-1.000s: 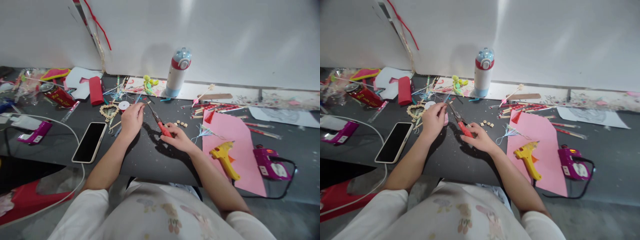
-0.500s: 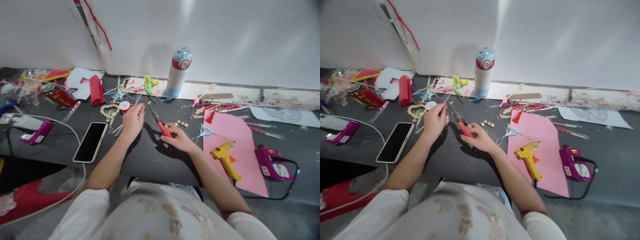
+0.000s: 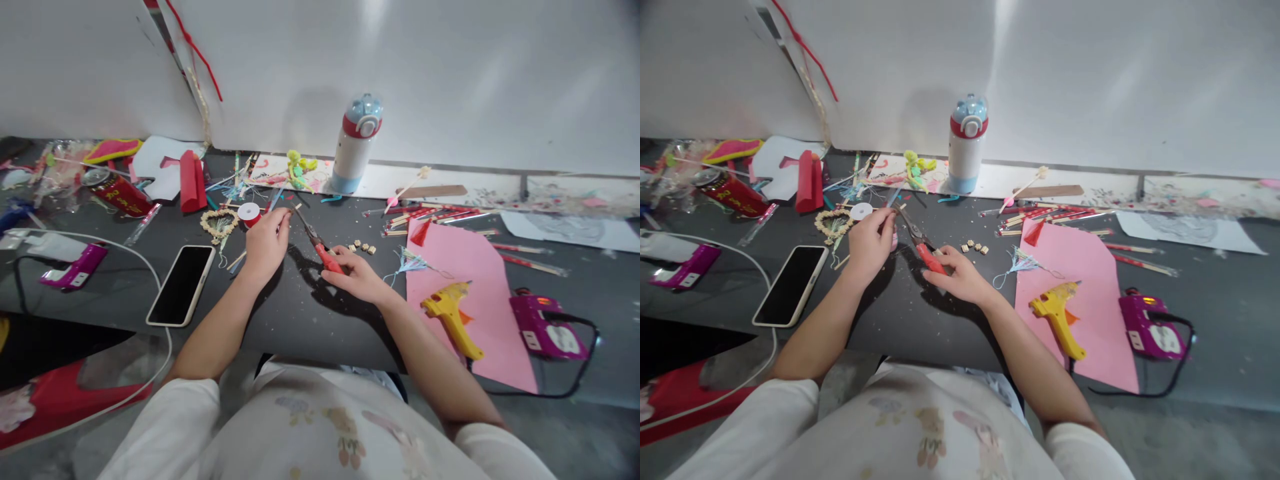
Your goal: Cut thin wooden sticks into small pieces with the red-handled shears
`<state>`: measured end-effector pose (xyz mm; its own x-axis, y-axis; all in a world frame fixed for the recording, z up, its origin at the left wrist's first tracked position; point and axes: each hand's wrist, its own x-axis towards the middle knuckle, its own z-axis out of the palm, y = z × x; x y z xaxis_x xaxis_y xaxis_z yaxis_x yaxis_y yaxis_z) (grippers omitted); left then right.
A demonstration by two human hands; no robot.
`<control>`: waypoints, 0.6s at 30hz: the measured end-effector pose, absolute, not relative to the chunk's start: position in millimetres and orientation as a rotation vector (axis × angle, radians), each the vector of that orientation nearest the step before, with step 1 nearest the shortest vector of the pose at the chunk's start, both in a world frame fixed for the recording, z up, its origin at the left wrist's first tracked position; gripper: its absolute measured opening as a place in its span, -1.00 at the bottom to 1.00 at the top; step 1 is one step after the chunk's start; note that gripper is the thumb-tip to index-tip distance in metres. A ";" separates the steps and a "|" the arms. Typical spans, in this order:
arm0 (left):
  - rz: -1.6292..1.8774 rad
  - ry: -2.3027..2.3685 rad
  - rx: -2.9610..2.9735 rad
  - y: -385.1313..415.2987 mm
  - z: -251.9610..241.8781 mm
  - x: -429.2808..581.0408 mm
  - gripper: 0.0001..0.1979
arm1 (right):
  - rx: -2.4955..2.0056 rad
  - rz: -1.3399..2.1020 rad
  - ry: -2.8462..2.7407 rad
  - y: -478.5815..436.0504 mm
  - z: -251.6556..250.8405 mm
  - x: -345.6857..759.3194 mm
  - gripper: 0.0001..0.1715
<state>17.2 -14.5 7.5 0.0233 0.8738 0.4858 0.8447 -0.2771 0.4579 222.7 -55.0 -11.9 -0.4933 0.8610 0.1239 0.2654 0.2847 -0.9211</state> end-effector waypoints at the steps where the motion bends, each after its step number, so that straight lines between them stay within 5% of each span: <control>1: 1.106 1.865 2.217 -14.2 6.8 17.0 -0.71 | -1.011 1.198 -1.919 -54.9 -12.2 222.8 -0.63; 11: 1.338 1.844 2.322 -20.4 8.7 24.8 -0.72 | -1.110 1.226 -1.676 -52.5 -17.7 216.6 -0.68; 18: 0.826 1.230 1.686 -25.9 -6.0 44.3 -0.54 | -1.097 1.186 -1.618 -51.3 -16.0 216.8 -0.76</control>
